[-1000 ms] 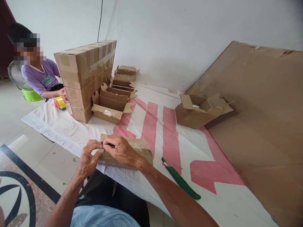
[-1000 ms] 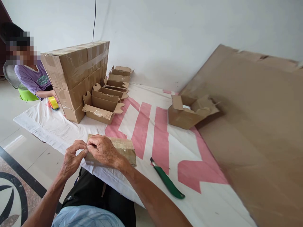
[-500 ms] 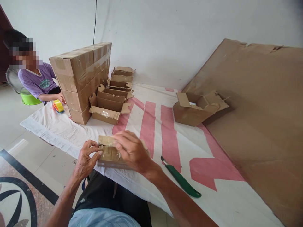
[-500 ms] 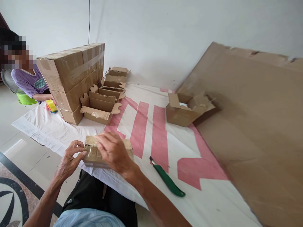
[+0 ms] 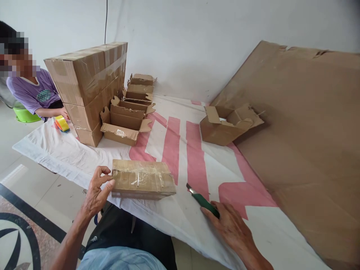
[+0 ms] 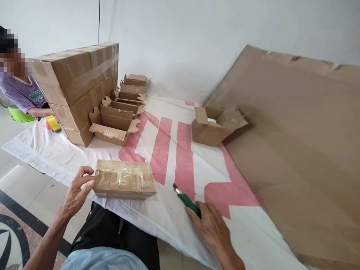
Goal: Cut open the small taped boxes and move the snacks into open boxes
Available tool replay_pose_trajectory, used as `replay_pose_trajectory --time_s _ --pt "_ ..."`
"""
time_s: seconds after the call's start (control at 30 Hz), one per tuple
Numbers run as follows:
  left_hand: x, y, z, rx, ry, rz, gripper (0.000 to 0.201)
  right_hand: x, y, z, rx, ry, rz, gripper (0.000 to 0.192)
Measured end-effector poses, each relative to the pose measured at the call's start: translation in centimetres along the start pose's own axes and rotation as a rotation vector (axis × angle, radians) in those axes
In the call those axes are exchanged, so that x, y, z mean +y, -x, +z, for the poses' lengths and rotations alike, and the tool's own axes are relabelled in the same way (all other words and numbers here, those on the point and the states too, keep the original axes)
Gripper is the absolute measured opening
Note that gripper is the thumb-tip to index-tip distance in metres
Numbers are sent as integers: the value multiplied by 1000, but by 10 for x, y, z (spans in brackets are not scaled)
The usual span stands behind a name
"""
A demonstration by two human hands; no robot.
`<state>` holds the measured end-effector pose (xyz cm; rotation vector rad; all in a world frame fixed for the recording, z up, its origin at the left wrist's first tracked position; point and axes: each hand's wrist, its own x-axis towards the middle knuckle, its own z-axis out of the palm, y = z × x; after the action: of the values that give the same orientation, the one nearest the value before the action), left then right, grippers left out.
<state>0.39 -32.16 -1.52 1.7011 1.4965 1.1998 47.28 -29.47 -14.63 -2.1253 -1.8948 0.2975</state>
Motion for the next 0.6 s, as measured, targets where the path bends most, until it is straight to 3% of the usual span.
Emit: replay_pose_trajectory --time_s 0.13,0.3,0.4,0.5,0.6 --pt "-8 -13 -3 5 79 -92 38 -6 7 -4 -46 -71 -33 44" --pt "-12 -27 -4 -115 72 -101 26 -39 -11 -30 25 -278 47 45" --pt "-13 -29 -5 -173 14 -126 32 -80 -24 -65 -26 -503 16 50" --pt "-14 -30 -4 -203 -1 -117 47 -139 -30 -105 -225 -646 -165 53" --pt "-14 -31 -2 -220 9 -128 52 -197 -34 -134 -398 -618 -435 42"
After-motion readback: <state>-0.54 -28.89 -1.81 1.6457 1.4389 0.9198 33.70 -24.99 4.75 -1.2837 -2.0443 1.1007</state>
